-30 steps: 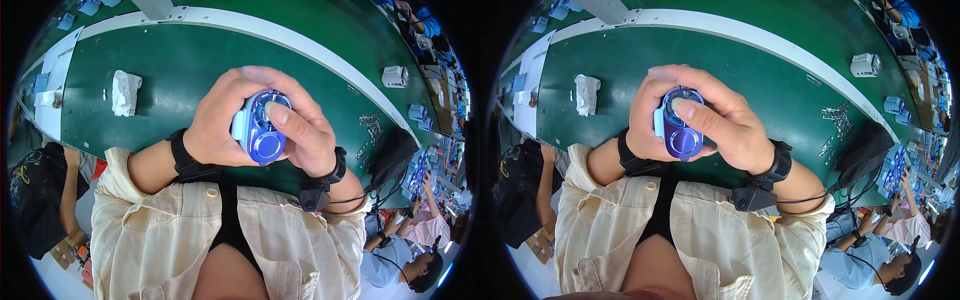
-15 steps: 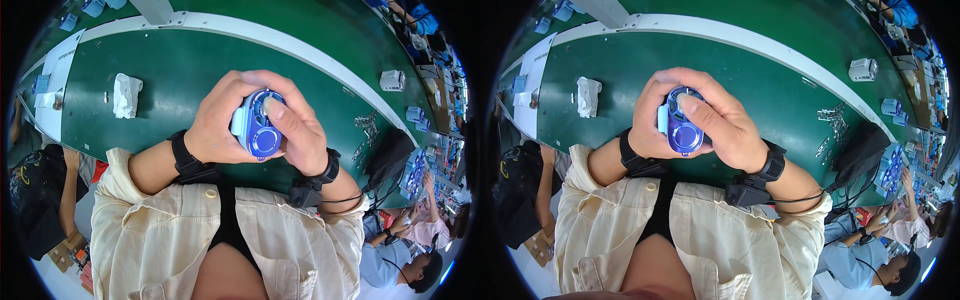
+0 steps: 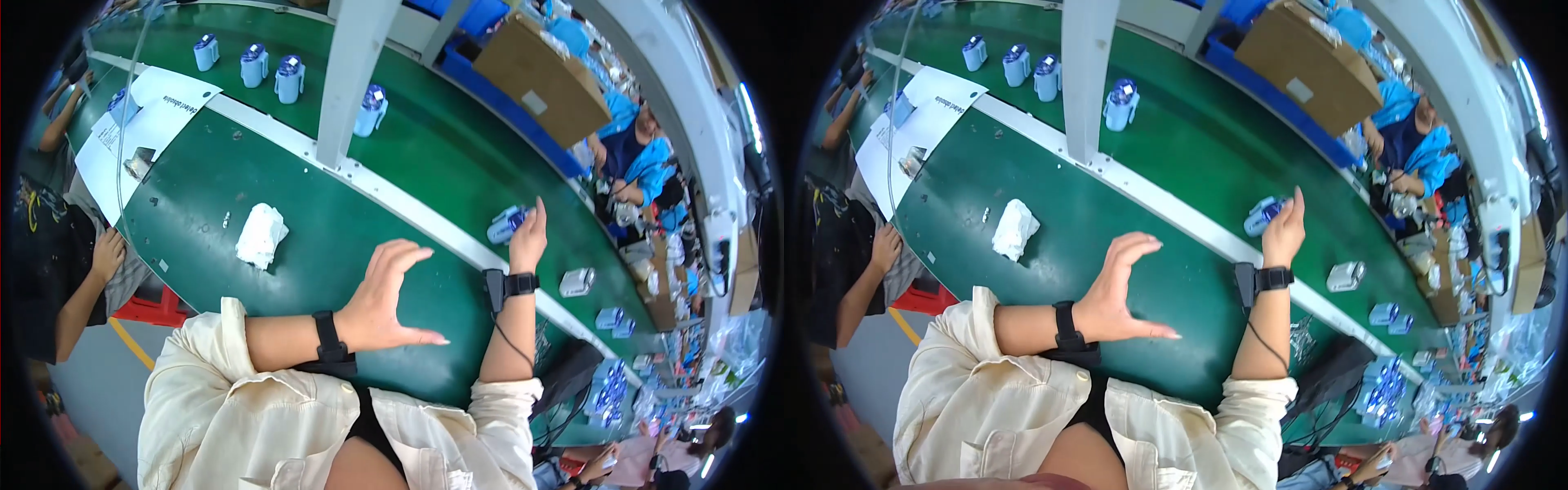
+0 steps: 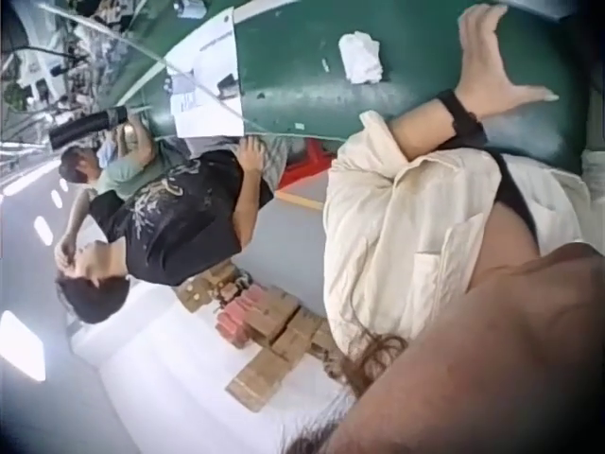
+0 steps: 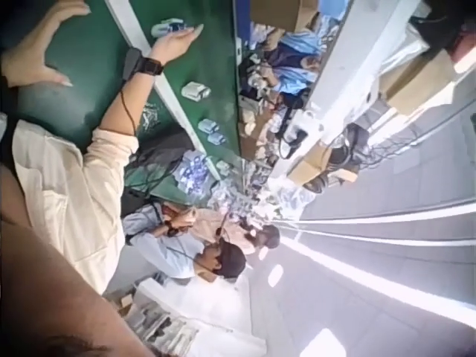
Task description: The person picks up a small fan, inserts a white component into the top opening by hand, and presses it into place. This process is repeated for several units before each is placed back onto the conveyor belt.
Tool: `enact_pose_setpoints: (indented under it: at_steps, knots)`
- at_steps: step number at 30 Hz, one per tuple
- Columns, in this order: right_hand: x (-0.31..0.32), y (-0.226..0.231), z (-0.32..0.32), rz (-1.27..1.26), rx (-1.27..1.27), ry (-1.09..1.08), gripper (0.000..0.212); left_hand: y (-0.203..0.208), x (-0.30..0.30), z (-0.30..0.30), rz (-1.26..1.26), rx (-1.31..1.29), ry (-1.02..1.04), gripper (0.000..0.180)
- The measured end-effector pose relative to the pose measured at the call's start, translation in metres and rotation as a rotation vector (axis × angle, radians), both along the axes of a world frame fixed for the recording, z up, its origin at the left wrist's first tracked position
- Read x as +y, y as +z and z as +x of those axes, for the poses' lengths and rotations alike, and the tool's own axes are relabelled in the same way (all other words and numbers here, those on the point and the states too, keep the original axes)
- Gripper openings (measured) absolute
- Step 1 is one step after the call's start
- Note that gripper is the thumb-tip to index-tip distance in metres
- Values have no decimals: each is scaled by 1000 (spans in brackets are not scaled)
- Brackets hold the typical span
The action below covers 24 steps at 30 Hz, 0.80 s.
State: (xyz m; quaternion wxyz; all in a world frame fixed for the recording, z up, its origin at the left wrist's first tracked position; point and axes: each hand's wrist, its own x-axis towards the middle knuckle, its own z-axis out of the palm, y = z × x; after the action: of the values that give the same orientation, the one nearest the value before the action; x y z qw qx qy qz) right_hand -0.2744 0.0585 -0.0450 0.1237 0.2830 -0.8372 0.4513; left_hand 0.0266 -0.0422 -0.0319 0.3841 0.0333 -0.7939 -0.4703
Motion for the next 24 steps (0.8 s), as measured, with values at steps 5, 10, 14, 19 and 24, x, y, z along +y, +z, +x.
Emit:
enact_pose_setpoints:
  at_steps: [5, 10, 14, 19, 24]
  knots:
    - [-28, 28, -3, 364, 406, -131, 33, -1, -1, -1, -7, 12, 12, 104]
    - [-153, 43, 55, 182, 503, 446, 50, 0, -6, -3, -4, 63, 48, 100]
    - [-241, 5, 64, 106, 223, 551, 71, -5, -5, -6, 9, 118, 51, 91]
    - [-244, 0, 56, 112, -253, 662, 79, -5, -2, -4, 48, 100, 99, 86]
    - [-140, 36, 58, -12, -825, 1068, 83, -4, -13, 3, 52, 96, 341, 89]
